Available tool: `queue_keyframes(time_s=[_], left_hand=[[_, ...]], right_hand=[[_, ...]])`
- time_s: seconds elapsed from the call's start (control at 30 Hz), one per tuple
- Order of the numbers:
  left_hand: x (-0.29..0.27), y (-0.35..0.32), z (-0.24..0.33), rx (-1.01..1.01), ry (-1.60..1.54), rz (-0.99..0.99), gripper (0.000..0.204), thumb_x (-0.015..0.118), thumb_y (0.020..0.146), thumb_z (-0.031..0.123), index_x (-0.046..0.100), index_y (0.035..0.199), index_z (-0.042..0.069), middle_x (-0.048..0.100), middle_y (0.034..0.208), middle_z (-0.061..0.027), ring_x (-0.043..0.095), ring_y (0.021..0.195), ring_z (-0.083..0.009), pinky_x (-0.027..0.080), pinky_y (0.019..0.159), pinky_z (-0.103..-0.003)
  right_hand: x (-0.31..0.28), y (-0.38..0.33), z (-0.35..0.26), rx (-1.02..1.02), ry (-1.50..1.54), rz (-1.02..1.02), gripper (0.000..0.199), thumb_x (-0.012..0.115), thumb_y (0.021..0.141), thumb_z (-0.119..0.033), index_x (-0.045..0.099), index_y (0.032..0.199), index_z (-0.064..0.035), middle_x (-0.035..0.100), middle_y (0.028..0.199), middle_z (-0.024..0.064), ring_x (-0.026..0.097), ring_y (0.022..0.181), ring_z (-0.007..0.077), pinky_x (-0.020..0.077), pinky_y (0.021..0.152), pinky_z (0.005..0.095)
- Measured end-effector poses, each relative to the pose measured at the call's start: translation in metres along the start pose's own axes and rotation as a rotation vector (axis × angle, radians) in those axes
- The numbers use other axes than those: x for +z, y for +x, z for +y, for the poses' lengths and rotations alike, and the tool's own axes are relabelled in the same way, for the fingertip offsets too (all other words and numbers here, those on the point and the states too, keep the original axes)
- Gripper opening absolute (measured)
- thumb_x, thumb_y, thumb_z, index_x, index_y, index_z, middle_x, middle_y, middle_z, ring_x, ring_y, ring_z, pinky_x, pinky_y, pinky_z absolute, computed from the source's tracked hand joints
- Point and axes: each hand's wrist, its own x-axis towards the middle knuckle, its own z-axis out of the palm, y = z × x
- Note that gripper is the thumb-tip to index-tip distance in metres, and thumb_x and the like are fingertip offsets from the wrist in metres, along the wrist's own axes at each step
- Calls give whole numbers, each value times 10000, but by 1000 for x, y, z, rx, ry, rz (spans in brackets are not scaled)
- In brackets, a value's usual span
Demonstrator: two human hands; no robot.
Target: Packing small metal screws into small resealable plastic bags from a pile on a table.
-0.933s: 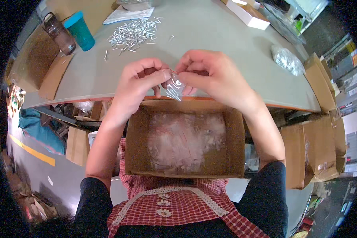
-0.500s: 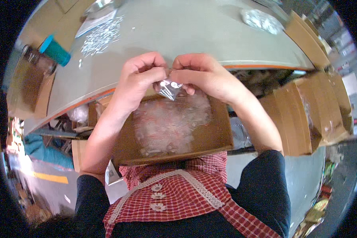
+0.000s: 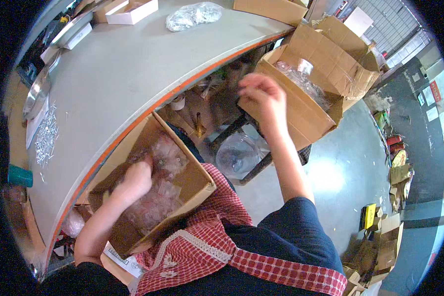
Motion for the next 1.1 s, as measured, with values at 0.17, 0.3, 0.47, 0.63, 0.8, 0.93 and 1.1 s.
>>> queue_keyframes(time_s=[0.17,0.3,0.47,0.63,0.8,0.93,1.1], left_hand=[[-13,-10,-20,95,-71,189,192,618,746,41,690,904,-41,695,937,-289,674,928,-475,545,827,-547],[-45,-37,-26,201,-550,440,134,732,865,170,731,920,48,719,811,-149,708,736,-274,549,692,-392],[-70,-81,-26,138,-1152,437,111,727,940,101,752,996,8,742,920,-27,659,802,-84,538,700,-252],[-71,-104,-27,200,-1324,527,116,735,940,86,747,1022,3,738,985,-27,642,854,-77,535,713,-252],[-67,-108,-32,210,-1329,606,172,725,951,113,728,1087,8,727,985,-56,647,866,-94,528,708,-252],[-77,-108,-26,125,-1403,478,203,725,952,145,703,1099,7,721,931,-45,643,831,-79,519,677,-248],[-77,-106,-21,86,-1164,469,178,711,968,188,663,1007,21,722,865,-19,647,761,-71,491,604,-237]], right_hand=[[58,-9,27,120,-39,-537,192,618,943,8,676,1126,17,726,1048,98,679,945,161,536,843,296],[109,-15,13,-46,-151,-760,251,615,994,-76,655,1225,15,702,1151,71,647,1080,154,520,939,313],[163,-30,-3,-21,-263,-1190,409,685,985,-173,602,1354,-16,688,1134,62,624,1076,137,497,934,294],[191,-41,-6,139,-248,-1442,415,723,969,-177,584,1312,12,699,1085,65,643,978,121,519,870,294],[200,-49,-3,326,-49,-1431,267,693,973,-108,624,1193,28,713,1020,48,659,915,107,529,832,279],[203,-55,-15,-166,-318,-1345,218,682,971,-77,652,1156,33,702,1027,42,652,932,99,535,846,270],[210,-63,-9,61,-61,-1129,257,708,968,-117,647,1175,23,713,1003,57,661,913,107,546,768,264]])
